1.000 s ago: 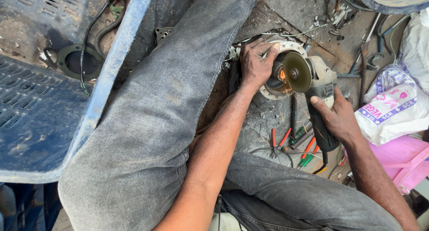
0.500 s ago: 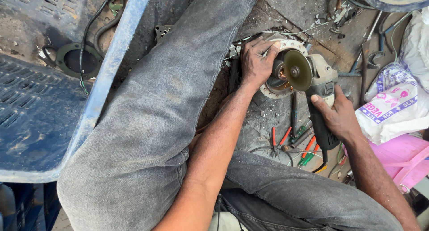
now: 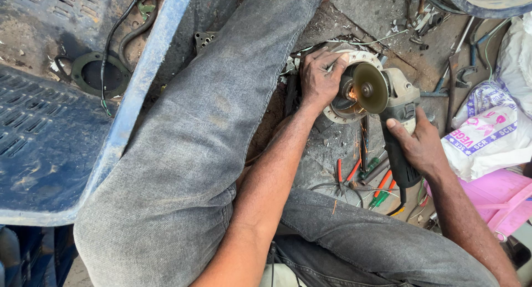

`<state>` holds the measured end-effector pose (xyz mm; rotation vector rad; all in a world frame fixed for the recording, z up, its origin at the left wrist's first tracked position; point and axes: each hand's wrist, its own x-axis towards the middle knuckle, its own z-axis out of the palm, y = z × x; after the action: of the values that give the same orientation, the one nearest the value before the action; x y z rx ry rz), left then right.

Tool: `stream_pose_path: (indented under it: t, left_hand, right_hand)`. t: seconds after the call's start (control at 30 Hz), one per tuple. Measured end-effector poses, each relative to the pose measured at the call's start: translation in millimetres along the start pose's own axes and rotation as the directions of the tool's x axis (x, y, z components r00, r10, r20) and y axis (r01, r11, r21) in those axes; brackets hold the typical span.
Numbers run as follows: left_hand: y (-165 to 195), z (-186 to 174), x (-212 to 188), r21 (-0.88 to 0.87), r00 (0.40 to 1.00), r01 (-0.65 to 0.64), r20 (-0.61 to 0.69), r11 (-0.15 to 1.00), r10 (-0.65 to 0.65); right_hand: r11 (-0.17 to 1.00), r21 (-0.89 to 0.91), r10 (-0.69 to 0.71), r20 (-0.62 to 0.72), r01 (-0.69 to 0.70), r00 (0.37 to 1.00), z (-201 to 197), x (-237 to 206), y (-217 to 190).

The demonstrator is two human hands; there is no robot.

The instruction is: The person uses an angle grinder to cut and smooth a circular metal part, producing sparks. They then use a hammer and chisel to strike the part and a screwdriver to pry at internal components.

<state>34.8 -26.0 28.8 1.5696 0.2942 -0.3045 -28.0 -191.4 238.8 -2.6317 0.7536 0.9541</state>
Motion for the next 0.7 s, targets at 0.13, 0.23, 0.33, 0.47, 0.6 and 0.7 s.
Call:
stream_pose_path:
  t: [0.13, 0.23, 0.33, 0.47, 0.6, 0.7]
  left_hand:
    - [0.0, -0.1, -0.1, 0.01, 0.999, -0.028, -0.018, 1.0, 0.029]
    - [0.6, -0.7, -0.3, 0.018, 1.0, -0.028, -0.01, 0.999, 0.028]
    - [1.3, -1.0, -0.2, 0.007, 0.999, -0.038, -0.016, 0.999, 0.038]
    - [2.0, -1.0, -0.6, -0.002, 0.999, -0.042, -0.028, 0.999, 0.042]
    - [1.3, -0.4, -0.3, 0.021, 0.997, -0.058, -0.041, 0.998, 0.059]
    - [0.7, -0.7, 0.1, 0.015, 0.998, -0.055, -0.03, 0.998, 0.055]
  right_hand:
    - [0.997, -0.012, -0.071, -0.014, 0.071, 0.997, -1.9, -2.6, -7.8]
    - [0.989, -0.003, -0.15, -0.029, 0.15, 0.988, -2.4, -3.5, -10.6]
    - [0.997, -0.025, -0.07, -0.017, 0.07, 0.997, -2.3, -2.3, -11.0]
    - [0.999, -0.03, -0.032, -0.01, 0.032, 0.999, -2.9, -1.9, -10.4]
    - [0.992, -0.06, -0.116, -0.015, 0.115, 0.993, -3.8, -2.3, -9.9]
    - [0.996, -0.05, -0.075, -0.017, 0.074, 0.997, -3.3, -3.2, -9.7]
